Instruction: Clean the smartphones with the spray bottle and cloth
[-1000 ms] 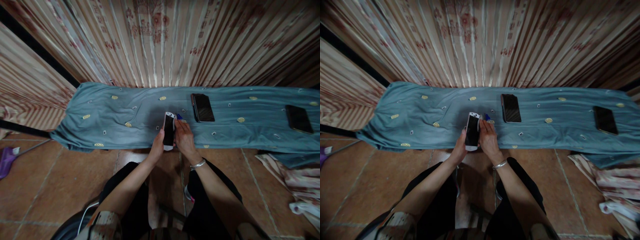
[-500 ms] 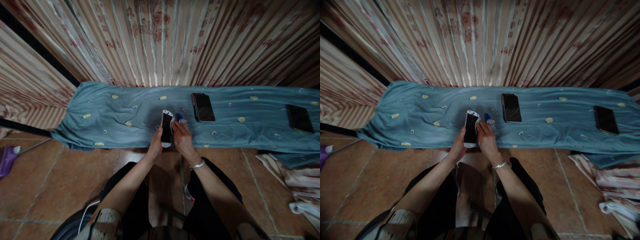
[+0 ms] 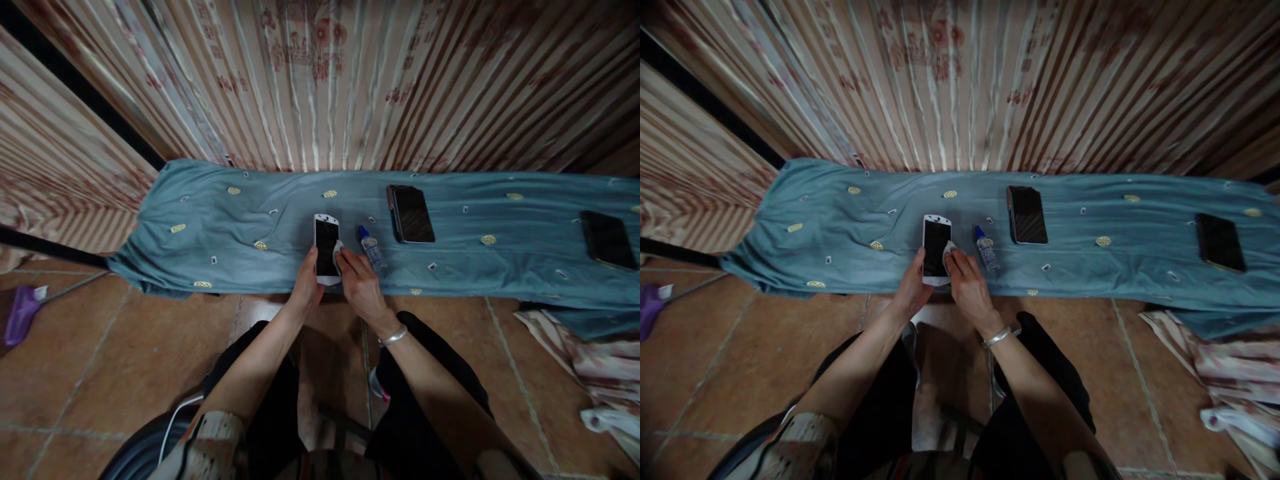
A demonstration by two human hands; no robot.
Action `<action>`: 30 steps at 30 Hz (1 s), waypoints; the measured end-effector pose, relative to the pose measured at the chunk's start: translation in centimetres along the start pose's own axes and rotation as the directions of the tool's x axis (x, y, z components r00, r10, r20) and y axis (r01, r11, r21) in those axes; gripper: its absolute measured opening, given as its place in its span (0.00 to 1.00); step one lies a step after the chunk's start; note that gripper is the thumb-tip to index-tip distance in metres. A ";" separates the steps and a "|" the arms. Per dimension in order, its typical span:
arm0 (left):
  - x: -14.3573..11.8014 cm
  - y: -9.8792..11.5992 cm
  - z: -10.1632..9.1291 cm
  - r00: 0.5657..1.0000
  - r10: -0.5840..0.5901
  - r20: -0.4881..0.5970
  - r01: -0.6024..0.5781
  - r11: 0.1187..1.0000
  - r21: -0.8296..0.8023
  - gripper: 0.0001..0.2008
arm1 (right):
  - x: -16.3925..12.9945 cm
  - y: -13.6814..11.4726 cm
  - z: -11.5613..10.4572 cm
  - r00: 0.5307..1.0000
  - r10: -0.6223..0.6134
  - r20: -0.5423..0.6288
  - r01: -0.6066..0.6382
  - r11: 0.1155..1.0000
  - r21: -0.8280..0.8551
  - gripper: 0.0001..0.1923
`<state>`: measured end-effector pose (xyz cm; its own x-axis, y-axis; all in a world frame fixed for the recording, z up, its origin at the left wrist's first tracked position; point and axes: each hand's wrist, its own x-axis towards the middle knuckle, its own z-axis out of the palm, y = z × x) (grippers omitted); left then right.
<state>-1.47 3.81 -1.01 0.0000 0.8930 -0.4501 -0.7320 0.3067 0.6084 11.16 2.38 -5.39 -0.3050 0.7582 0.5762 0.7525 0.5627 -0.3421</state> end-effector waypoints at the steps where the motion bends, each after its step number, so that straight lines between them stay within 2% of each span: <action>1: 0.1 0.1 0.0 1.000 0.003 -0.001 -0.003 1.000 0.003 0.13 | -0.1 -0.1 0.0 1.000 0.004 0.005 -0.004 1.000 0.014 0.22; 8: 0.5 0.7 -0.1 1.000 -0.003 -0.016 0.002 1.000 -0.031 0.14 | -0.9 -1.0 0.1 0.999 0.007 0.044 -0.010 0.999 0.054 0.24; 12: 0.7 1.1 -0.2 1.000 0.000 0.011 0.000 0.999 -0.036 0.16 | -1.3 -1.5 0.2 1.000 -0.014 0.007 0.014 0.999 0.038 0.23; 18: 0.7 1.5 0.0 0.999 0.029 -0.014 -0.030 0.999 -0.033 0.18 | -1.5 -1.8 0.0 1.000 -0.028 -0.001 0.028 0.998 0.062 0.22; 30: 1.3 0.7 -0.3 0.996 0.092 -0.014 -0.092 0.996 -0.005 0.13 | -1.0 -2.9 -0.5 0.999 -0.031 0.017 0.029 0.990 0.141 0.22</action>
<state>-2.17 5.04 -1.39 -0.0768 0.9126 -0.4015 -0.7322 0.2217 0.6440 9.55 -0.17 -4.54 -0.3383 0.7457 0.5740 0.6539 0.6249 -0.4265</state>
